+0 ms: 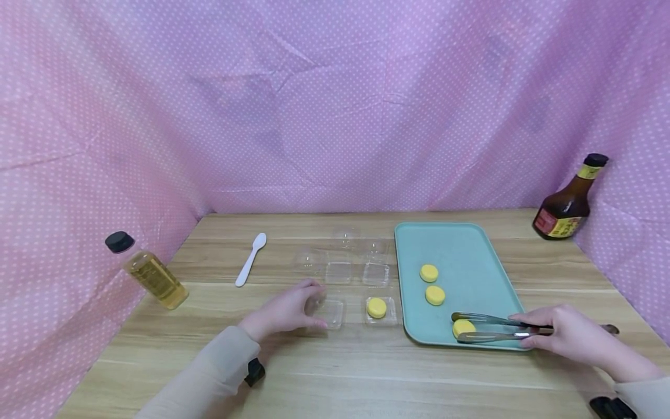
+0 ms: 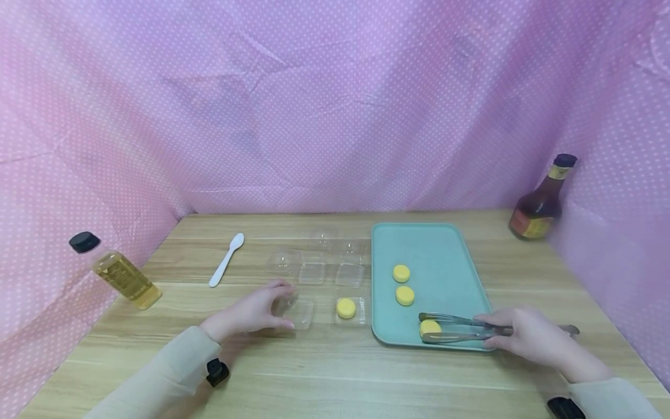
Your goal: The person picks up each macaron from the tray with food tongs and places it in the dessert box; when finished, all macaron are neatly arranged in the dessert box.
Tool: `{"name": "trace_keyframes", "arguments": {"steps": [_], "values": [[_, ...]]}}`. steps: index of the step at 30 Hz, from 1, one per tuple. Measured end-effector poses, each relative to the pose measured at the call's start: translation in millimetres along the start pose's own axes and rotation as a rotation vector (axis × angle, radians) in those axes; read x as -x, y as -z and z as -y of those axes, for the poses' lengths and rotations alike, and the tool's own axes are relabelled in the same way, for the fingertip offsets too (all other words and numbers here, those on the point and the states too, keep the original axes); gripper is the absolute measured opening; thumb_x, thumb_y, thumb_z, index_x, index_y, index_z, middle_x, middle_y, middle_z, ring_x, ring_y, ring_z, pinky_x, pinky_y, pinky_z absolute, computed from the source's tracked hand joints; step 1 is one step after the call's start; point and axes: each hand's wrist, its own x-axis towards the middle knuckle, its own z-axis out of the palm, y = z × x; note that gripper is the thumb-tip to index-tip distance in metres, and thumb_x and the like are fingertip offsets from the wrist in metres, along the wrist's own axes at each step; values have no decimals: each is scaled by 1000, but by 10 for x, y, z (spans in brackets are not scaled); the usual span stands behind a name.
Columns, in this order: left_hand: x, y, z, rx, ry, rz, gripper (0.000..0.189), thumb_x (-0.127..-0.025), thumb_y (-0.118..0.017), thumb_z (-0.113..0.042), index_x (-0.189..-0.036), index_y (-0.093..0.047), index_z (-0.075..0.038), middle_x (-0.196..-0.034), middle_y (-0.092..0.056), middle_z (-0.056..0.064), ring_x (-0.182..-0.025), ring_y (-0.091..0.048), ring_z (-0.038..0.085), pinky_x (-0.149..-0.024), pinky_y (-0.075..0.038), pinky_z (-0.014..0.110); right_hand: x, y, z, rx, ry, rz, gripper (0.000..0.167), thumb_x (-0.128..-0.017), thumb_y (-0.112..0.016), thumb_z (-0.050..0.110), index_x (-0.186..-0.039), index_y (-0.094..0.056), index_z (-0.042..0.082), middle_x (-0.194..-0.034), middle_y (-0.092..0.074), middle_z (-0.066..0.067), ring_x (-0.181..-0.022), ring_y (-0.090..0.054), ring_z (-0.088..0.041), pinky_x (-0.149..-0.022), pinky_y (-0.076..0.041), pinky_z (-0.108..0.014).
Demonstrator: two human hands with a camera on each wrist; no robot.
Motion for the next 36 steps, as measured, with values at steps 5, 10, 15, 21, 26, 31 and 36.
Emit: {"name": "trace_keyframes", "arguments": {"steps": [5, 10, 15, 21, 26, 31, 36], "values": [[3, 5, -5, 13, 5, 4, 78, -73, -79, -41, -133, -51, 1, -128, -52, 11, -113, -55, 23, -100, -45, 42, -10, 18, 20, 17, -24, 17, 36, -66, -83, 17, -101, -75, 15, -94, -69, 16, -85, -58, 11, -64, -40, 1], [4, 6, -6, 16, 9, 7, 78, -73, -79, -41, -133, -51, 1, -130, -52, 11, -115, -54, 24, -101, -44, 43, -21, 32, 37, 20, -20, 10, 36, -66, -83, 15, -101, -75, 14, -93, -69, 15, -84, -58, 11, -63, -40, 0], [1, 2, -5, 6, 6, 6, 77, -73, -79, -40, -133, -51, 1, -129, -52, 11, -113, -55, 23, -100, -45, 42, -39, 38, 39, 38, -1, -18, 37, -64, -84, 14, -99, -75, 15, -93, -69, 16, -84, -58, 11, -63, -40, 0], [-9, 1, -9, 1, 1, -1, 77, -73, -79, -40, -132, -52, 2, -127, -53, 11, -112, -55, 23, -99, -45, 42, -61, 45, 51, 56, -4, -28, 37, -62, -85, 14, -98, -75, 14, -92, -69, 16, -83, -58, 11, -63, -40, 1], [-12, 4, -6, 3, 11, -3, 78, -73, -79, -40, -133, -51, 2, -129, -52, 11, -114, -54, 24, -101, -45, 42, -96, 53, 74, 55, -18, -13, 36, -64, -84, 15, -99, -75, 13, -89, -72, 10, -80, -57, 12, -60, -40, -1], [-3, 10, -4, -2, 8, 1, 78, -73, -79, -41, -133, -51, 0, -130, -52, 12, -114, -54, 25, -101, -45, 42, -138, 76, 94, 38, -19, -11, 36, -65, -84, 10, -100, -74, 8, -87, -73, 5, -71, -49, 13, -51, -34, -7], [-3, 10, 0, 7, 1, 9, 77, -74, -79, -41, -133, -51, 1, -130, -51, 12, -115, -54, 26, -101, -44, 42, -204, 100, 124, 61, -26, -27, 36, -64, -84, 8, -99, -74, 5, -82, -73, 7, -72, -53, 14, -52, -37, -5]]}}
